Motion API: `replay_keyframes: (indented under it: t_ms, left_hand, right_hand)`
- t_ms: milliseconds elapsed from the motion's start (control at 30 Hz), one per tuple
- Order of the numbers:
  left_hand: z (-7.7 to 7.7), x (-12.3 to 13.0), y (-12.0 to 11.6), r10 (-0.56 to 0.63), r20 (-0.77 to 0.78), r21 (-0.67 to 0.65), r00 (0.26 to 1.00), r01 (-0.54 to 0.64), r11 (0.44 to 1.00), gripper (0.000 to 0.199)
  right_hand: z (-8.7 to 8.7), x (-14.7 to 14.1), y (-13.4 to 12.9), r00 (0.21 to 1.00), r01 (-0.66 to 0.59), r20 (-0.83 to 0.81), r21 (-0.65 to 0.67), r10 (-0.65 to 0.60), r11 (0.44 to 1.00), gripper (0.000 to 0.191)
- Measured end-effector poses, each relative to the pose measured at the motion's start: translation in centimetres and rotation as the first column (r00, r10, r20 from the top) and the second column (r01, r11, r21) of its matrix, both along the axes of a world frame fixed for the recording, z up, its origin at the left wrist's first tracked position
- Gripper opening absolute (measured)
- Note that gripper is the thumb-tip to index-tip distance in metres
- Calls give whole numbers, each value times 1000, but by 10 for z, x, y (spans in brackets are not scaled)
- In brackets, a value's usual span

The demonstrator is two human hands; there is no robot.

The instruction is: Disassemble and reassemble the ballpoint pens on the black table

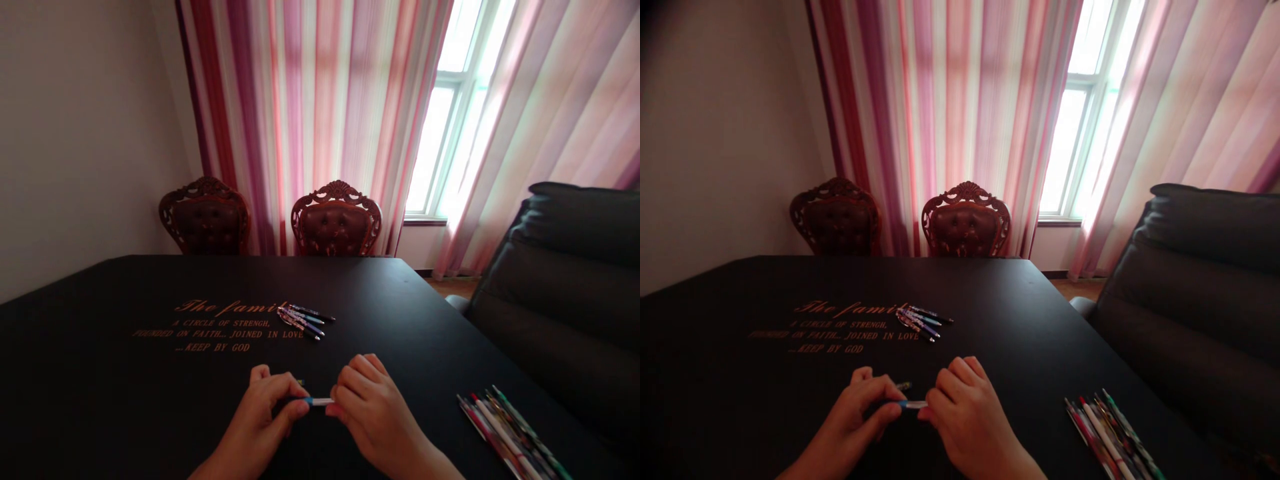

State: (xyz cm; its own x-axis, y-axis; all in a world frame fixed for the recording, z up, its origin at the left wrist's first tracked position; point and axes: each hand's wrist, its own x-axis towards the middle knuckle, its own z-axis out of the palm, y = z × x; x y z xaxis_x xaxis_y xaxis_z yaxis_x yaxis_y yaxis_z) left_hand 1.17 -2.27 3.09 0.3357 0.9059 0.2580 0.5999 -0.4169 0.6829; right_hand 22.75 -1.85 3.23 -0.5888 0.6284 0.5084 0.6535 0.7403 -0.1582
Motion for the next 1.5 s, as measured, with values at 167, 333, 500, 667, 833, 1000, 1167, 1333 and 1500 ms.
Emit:
replay_keyframes:
  t_ms: [167,333,500,667,833,1000,1167,1333,1500]
  left_hand:
    - [-5,-5,5,42,-66,4,997,-42,999,29]
    - [-18,-26,21,206,-106,45,973,-202,978,28]
    - [-33,-29,25,201,-80,77,976,-195,978,10]
    - [-40,-26,24,161,-105,182,981,-140,973,12]
    - [-43,-28,27,158,-101,248,982,-128,960,18]
    - [-42,-27,26,185,-85,292,979,-153,944,19]
    - [-38,-26,23,199,-106,306,974,-158,939,25]
    - [-42,-27,27,219,-63,253,974,-197,947,20]
    - [-41,-28,26,235,-28,222,971,-224,949,14]
  right_hand:
    - [3,5,5,1000,15,7,46,-15,999,17]
    - [-2,22,19,970,195,-124,-115,-209,974,16]
    - [-29,29,32,949,212,-165,-300,-270,930,10]
    - [-41,28,31,950,191,-162,-381,-269,904,18]
    - [-40,35,32,939,136,-233,-422,-252,896,23]
    - [-43,36,36,934,123,-257,-420,-248,899,14]
    - [-42,32,35,928,130,-271,-408,-256,904,6]
    - [-46,29,35,903,138,-318,-425,-290,894,7]
    - [-48,24,38,865,106,-395,-455,-308,884,11]
